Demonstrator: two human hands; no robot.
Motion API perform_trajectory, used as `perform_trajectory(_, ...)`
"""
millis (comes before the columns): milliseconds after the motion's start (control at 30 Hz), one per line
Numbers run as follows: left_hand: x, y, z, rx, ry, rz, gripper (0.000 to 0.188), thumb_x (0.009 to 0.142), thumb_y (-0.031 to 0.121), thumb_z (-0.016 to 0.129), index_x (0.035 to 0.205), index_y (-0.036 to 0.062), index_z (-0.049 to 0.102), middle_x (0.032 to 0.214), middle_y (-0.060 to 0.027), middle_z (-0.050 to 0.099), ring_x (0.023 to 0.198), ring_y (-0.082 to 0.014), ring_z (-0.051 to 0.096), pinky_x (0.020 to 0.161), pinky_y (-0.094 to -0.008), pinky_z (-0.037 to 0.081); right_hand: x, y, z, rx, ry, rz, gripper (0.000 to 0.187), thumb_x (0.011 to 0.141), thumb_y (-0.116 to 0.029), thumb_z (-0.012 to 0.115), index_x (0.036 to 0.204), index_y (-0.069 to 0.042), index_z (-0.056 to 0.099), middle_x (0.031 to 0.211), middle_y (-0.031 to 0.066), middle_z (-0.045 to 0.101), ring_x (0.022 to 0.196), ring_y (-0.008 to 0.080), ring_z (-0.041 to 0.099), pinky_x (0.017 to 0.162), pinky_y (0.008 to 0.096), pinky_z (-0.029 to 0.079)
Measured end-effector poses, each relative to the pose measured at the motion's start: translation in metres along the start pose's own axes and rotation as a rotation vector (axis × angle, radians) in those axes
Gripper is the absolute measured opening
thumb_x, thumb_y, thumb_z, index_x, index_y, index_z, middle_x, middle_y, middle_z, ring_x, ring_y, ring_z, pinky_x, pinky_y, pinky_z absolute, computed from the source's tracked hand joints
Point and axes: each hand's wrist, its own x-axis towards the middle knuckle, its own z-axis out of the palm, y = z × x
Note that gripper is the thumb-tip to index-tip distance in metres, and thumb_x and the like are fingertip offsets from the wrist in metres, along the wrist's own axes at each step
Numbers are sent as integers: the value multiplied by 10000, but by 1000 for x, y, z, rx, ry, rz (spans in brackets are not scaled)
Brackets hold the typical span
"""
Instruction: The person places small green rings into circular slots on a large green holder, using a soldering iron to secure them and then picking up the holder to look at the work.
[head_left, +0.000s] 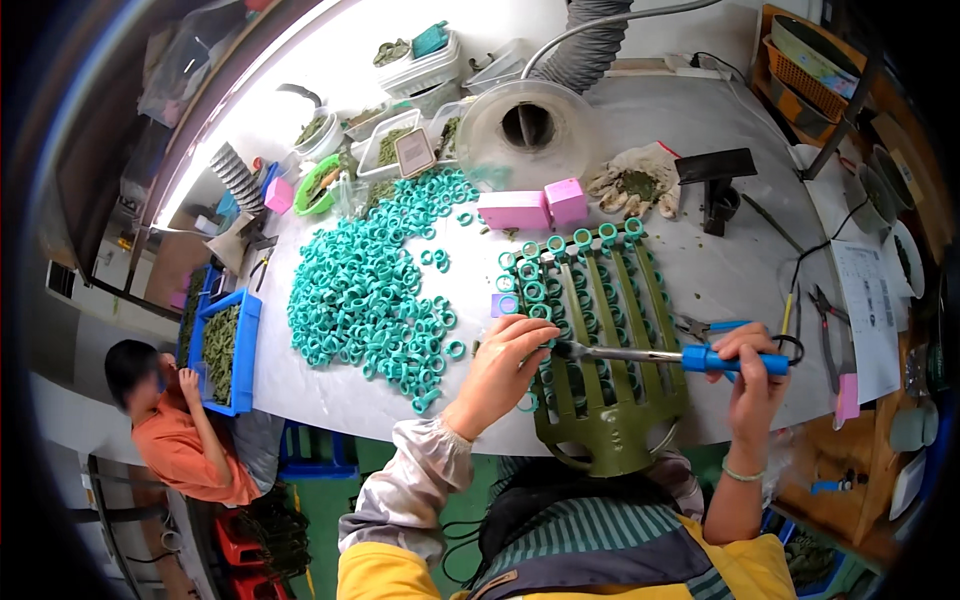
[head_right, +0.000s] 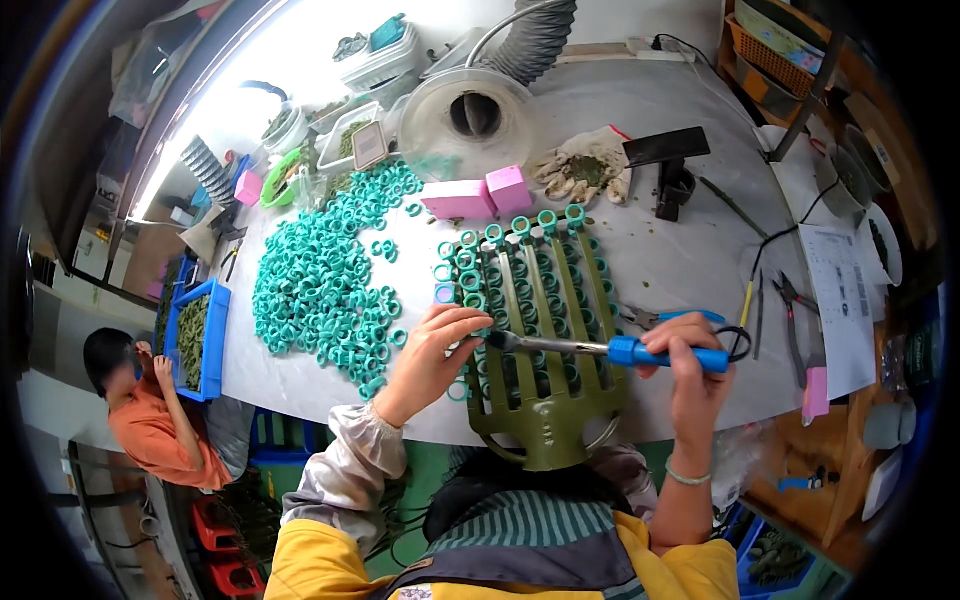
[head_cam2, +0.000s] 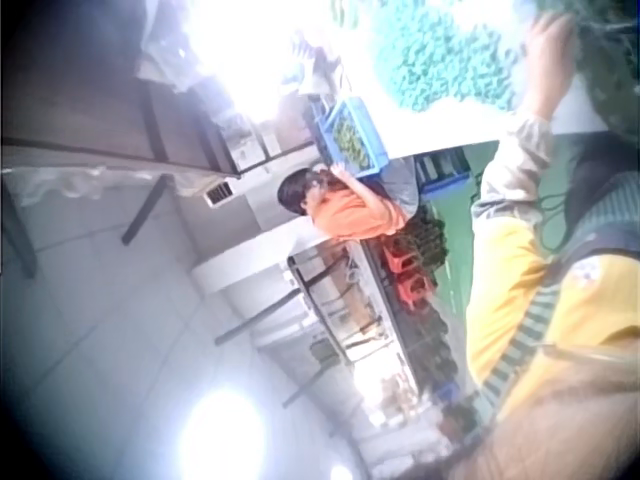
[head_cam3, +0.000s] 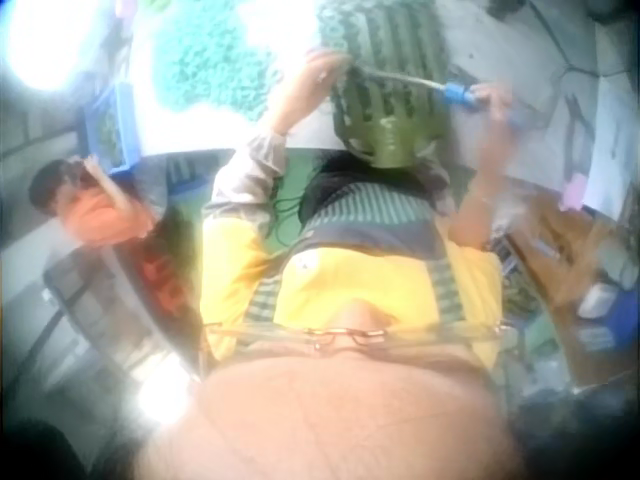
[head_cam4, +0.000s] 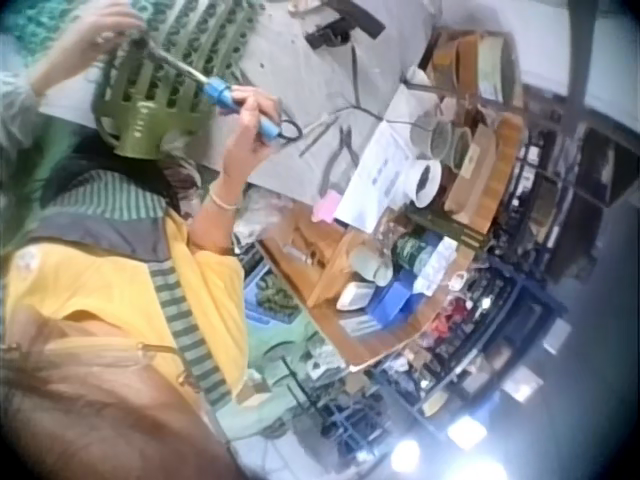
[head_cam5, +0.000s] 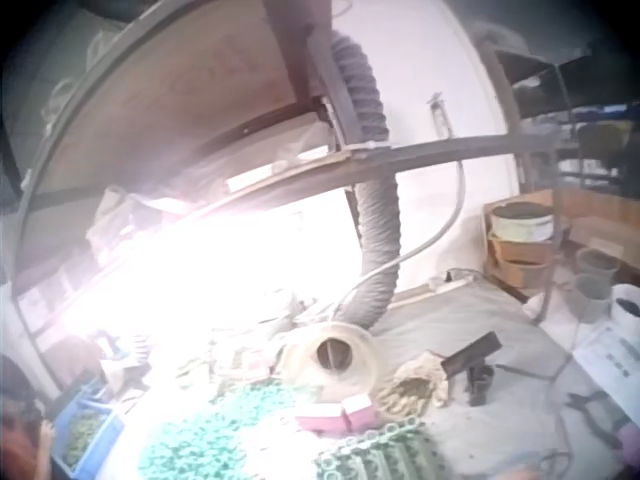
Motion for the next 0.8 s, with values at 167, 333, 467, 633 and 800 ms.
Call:
perform_trajectory(167, 3, -8, -12, -172, 50, -117, 301, 807, -25, 681, 1097, 59, 675, 1090, -102, 639, 1005, -298, 597, 882, -374, 496, 0, -9, -10, -15, 30, -12, 185, 905, -74, 513, 797, 14, 635, 840, 105, 593, 772, 172, 596, 484, 265, 513)
perform_trajectory(333, -40, -62, -41, 429, 23, -184, 359, 737, -26, 666, 1085, 48, 622, 978, -124, 594, 943, -322, 550, 841, -431, 452, -2, -12, -15, -67, 48, -1, 183, 880, -130, 543, 775, -10, 633, 824, 97, 585, 784, 171, 599, 490, 279, 521)
perform_trajectory(467, -58, -81, -34, 432, -13, -196, 314, 743, 3, 655, 1053, 51, 635, 946, -123, 592, 811, -321, 590, 741, -429, 492, -1, -18, -7, -64, 55, 11, 193, 884, -146, 543, 771, -18, 632, 816, 89, 582, 789, 168, 598, 480, 270, 516)
perform_trajectory(633, -49, -53, -44, 76, 67, -378, 213, 813, 51, 700, 1014, 35, 633, 1028, -109, 620, 794, -235, 650, 665, -336, 533, -4, -21, -9, -93, 74, 4, 208, 890, -161, 538, 772, -18, 632, 815, 81, 583, 792, 162, 598, 451, 260, 503)
perform_trajectory(800, -34, 1, -42, -424, 29, -301, 333, 850, -73, 649, 1163, 42, 656, 1129, -43, 552, 965, -116, 601, 794, -239, 559, -7, -21, -10, -79, 62, 13, 203, 895, -141, 530, 773, -13, 630, 821, 80, 584, 796, 159, 598, 462, 263, 508)
